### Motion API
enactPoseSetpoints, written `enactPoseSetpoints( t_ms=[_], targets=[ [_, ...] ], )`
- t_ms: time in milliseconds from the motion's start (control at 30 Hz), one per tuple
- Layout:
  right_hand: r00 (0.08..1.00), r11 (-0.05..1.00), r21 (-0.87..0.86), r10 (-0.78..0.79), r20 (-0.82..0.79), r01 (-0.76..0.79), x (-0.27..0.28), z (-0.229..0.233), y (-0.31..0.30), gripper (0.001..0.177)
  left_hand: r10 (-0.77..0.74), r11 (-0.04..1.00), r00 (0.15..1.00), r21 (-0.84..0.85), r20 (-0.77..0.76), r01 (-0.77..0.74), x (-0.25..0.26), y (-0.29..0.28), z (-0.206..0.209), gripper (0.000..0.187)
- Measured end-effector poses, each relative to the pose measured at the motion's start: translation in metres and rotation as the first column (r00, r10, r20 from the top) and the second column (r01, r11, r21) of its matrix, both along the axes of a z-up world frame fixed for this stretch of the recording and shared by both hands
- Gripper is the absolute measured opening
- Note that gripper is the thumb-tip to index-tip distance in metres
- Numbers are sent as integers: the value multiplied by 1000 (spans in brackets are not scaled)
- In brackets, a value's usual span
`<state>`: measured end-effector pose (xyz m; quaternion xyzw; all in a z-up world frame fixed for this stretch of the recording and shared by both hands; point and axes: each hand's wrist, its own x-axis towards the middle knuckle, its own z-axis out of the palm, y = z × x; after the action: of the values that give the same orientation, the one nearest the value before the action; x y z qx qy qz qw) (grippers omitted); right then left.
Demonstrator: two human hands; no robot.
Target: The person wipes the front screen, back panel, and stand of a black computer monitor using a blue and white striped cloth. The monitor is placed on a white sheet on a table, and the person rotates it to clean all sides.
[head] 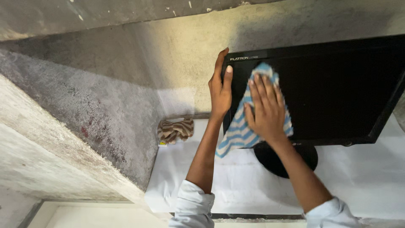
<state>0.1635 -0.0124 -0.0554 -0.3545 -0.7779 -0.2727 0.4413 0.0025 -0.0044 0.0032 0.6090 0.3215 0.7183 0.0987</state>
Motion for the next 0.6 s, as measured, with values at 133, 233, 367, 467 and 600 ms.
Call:
enactPoseSetpoints(
  t_ms=[133, 233, 367, 467, 600],
  targets=[
    [992, 999, -40, 35, 124, -30, -7, -28, -17, 62, -7, 999, 1000, 31, 11, 7, 0, 3, -1, 51],
    [973, 994, -67, 95, 211, -82, -5, -14, -11, 60, -16, 1000, 1000, 22, 3, 16, 0, 1, -3, 52],
    [993, 1000, -7, 30, 113, -29, 3, 17, 4, 60, -53, 998, 998, 25, 23, 52, -2, 4, -3, 52],
    [995, 994, 56, -96, 28, 94, 1, -6, -11, 63, -31, 998, 999, 55, 13, 30, -4, 6, -11, 51],
    [989, 1000, -30, 6, 146, -2, -11, -39, -32, 66, -37, 995, 999, 93, 15, 35, -5, 12, -16, 54]
  ],
)
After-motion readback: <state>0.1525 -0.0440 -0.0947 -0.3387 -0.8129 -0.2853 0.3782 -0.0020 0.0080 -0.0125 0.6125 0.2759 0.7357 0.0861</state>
